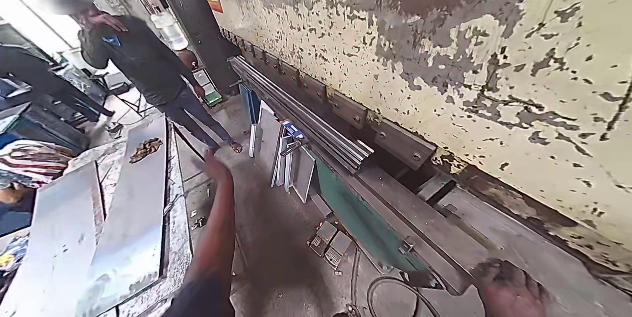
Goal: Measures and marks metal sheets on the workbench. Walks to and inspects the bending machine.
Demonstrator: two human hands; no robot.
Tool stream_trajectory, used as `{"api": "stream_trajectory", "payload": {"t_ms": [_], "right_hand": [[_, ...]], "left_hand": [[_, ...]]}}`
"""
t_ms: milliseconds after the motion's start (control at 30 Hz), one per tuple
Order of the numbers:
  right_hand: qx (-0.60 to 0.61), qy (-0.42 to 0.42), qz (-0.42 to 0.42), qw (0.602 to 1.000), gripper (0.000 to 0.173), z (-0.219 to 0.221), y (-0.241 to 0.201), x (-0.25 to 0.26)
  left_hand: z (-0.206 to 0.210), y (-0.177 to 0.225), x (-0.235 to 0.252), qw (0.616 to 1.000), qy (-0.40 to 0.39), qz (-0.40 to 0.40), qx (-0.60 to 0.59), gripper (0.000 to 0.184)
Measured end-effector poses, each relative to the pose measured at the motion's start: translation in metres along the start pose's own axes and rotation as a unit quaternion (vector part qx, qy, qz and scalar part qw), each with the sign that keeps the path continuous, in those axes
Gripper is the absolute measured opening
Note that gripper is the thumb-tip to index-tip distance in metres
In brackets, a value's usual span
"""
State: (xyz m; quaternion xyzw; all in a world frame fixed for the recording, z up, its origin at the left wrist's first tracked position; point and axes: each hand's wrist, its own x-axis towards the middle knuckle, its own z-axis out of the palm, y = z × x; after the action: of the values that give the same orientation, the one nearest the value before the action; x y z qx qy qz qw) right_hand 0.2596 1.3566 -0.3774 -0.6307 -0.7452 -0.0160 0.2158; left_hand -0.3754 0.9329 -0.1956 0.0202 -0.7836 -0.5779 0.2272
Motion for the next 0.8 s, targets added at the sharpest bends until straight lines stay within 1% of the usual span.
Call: {"api": "stream_trajectory", "payload": {"t_ms": [33, 67, 100, 133, 167, 200, 233, 267, 300, 367, 433, 500, 533, 600, 667, 700, 733, 767, 800], "right_hand": [[-0.010, -0.014, 0.007, 1.000, 0.053, -0.003, -0.001, -0.001], [-0.019, -0.024, 0.006, 1.000, 0.054, -0.004, -0.002, -0.001], [-0.022, -0.027, 0.000, 0.999, 0.054, -0.005, -0.001, -0.001], [-0.019, -0.024, -0.005, 1.000, 0.055, -0.002, -0.002, -0.001], [-0.016, -0.018, -0.006, 1.000, 0.055, 0.000, -0.002, 0.001], [-0.016, -0.015, -0.003, 1.000, 0.055, 0.001, -0.001, 0.002], [-0.017, -0.018, 0.001, 1.000, 0.054, 0.001, -0.001, 0.000], [-0.016, -0.022, 0.004, 1.000, 0.054, -0.002, -0.002, 0.000], [-0.011, -0.022, 0.005, 1.000, 0.055, -0.003, -0.003, 0.000], [-0.011, -0.013, 0.008, 1.000, 0.058, -0.002, -0.003, -0.001], [-0.011, -0.014, 0.014, 1.000, 0.058, -0.004, -0.006, -0.001], [-0.008, -0.018, 0.010, 1.000, 0.056, -0.005, -0.006, -0.001], [-0.002, -0.017, 0.009, 1.000, 0.055, -0.004, -0.005, -0.001], [0.001, -0.019, 0.013, 1.000, 0.053, -0.003, -0.004, 0.000], [-0.001, -0.027, 0.018, 0.999, 0.053, -0.005, -0.006, -0.001], [-0.006, -0.029, 0.020, 0.999, 0.053, -0.006, -0.007, -0.002], [-0.008, -0.028, 0.020, 0.999, 0.053, -0.008, -0.008, -0.002], [-0.007, -0.025, 0.019, 0.999, 0.053, -0.009, -0.009, -0.001], [-0.010, -0.022, 0.018, 1.000, 0.054, -0.009, -0.010, -0.002]], "left_hand": [[0.027, 0.029, 0.027, 1.000, 0.006, 0.014, 0.011, 0.061], [0.057, 0.070, 0.044, 0.999, -0.012, 0.038, -0.005, 0.060], [0.087, 0.118, 0.051, 0.996, -0.034, 0.075, -0.026, 0.065], [0.120, 0.162, 0.054, 0.988, -0.075, 0.127, -0.052, 0.074], [0.146, 0.198, 0.044, 0.974, -0.129, 0.173, -0.071, 0.084], [0.164, 0.222, 0.024, 0.959, -0.167, 0.212, -0.080, 0.090], [0.176, 0.229, -0.003, 0.947, -0.188, 0.247, -0.086, 0.092], [0.180, 0.223, -0.036, 0.936, -0.210, 0.268, -0.087, 0.093], [0.179, 0.206, -0.072, 0.928, -0.237, 0.275, -0.082, 0.092], [0.157, 0.148, -0.156, 0.913, -0.329, 0.235, -0.060, 0.082], [0.119, 0.076, -0.238, 0.882, -0.438, 0.171, -0.023, 0.074], [0.061, 0.004, -0.308, 0.824, -0.554, 0.113, 0.041, 0.071], [0.029, -0.026, -0.333, 0.782, -0.611, 0.090, 0.085, 0.070], [-0.032, -0.074, -0.365, 0.686, -0.708, 0.075, 0.147, 0.069], [-0.076, -0.101, -0.372, 0.604, -0.774, 0.084, 0.169, 0.058], [-0.090, -0.108, -0.370, 0.573, -0.795, 0.094, 0.178, 0.052], [-0.096, -0.114, -0.368, 0.547, -0.809, 0.110, 0.182, 0.046], [-0.096, -0.119, -0.365, 0.528, -0.818, 0.133, 0.184, 0.042], [-0.090, -0.118, -0.362, 0.518, -0.821, 0.155, 0.180, 0.038]]}}
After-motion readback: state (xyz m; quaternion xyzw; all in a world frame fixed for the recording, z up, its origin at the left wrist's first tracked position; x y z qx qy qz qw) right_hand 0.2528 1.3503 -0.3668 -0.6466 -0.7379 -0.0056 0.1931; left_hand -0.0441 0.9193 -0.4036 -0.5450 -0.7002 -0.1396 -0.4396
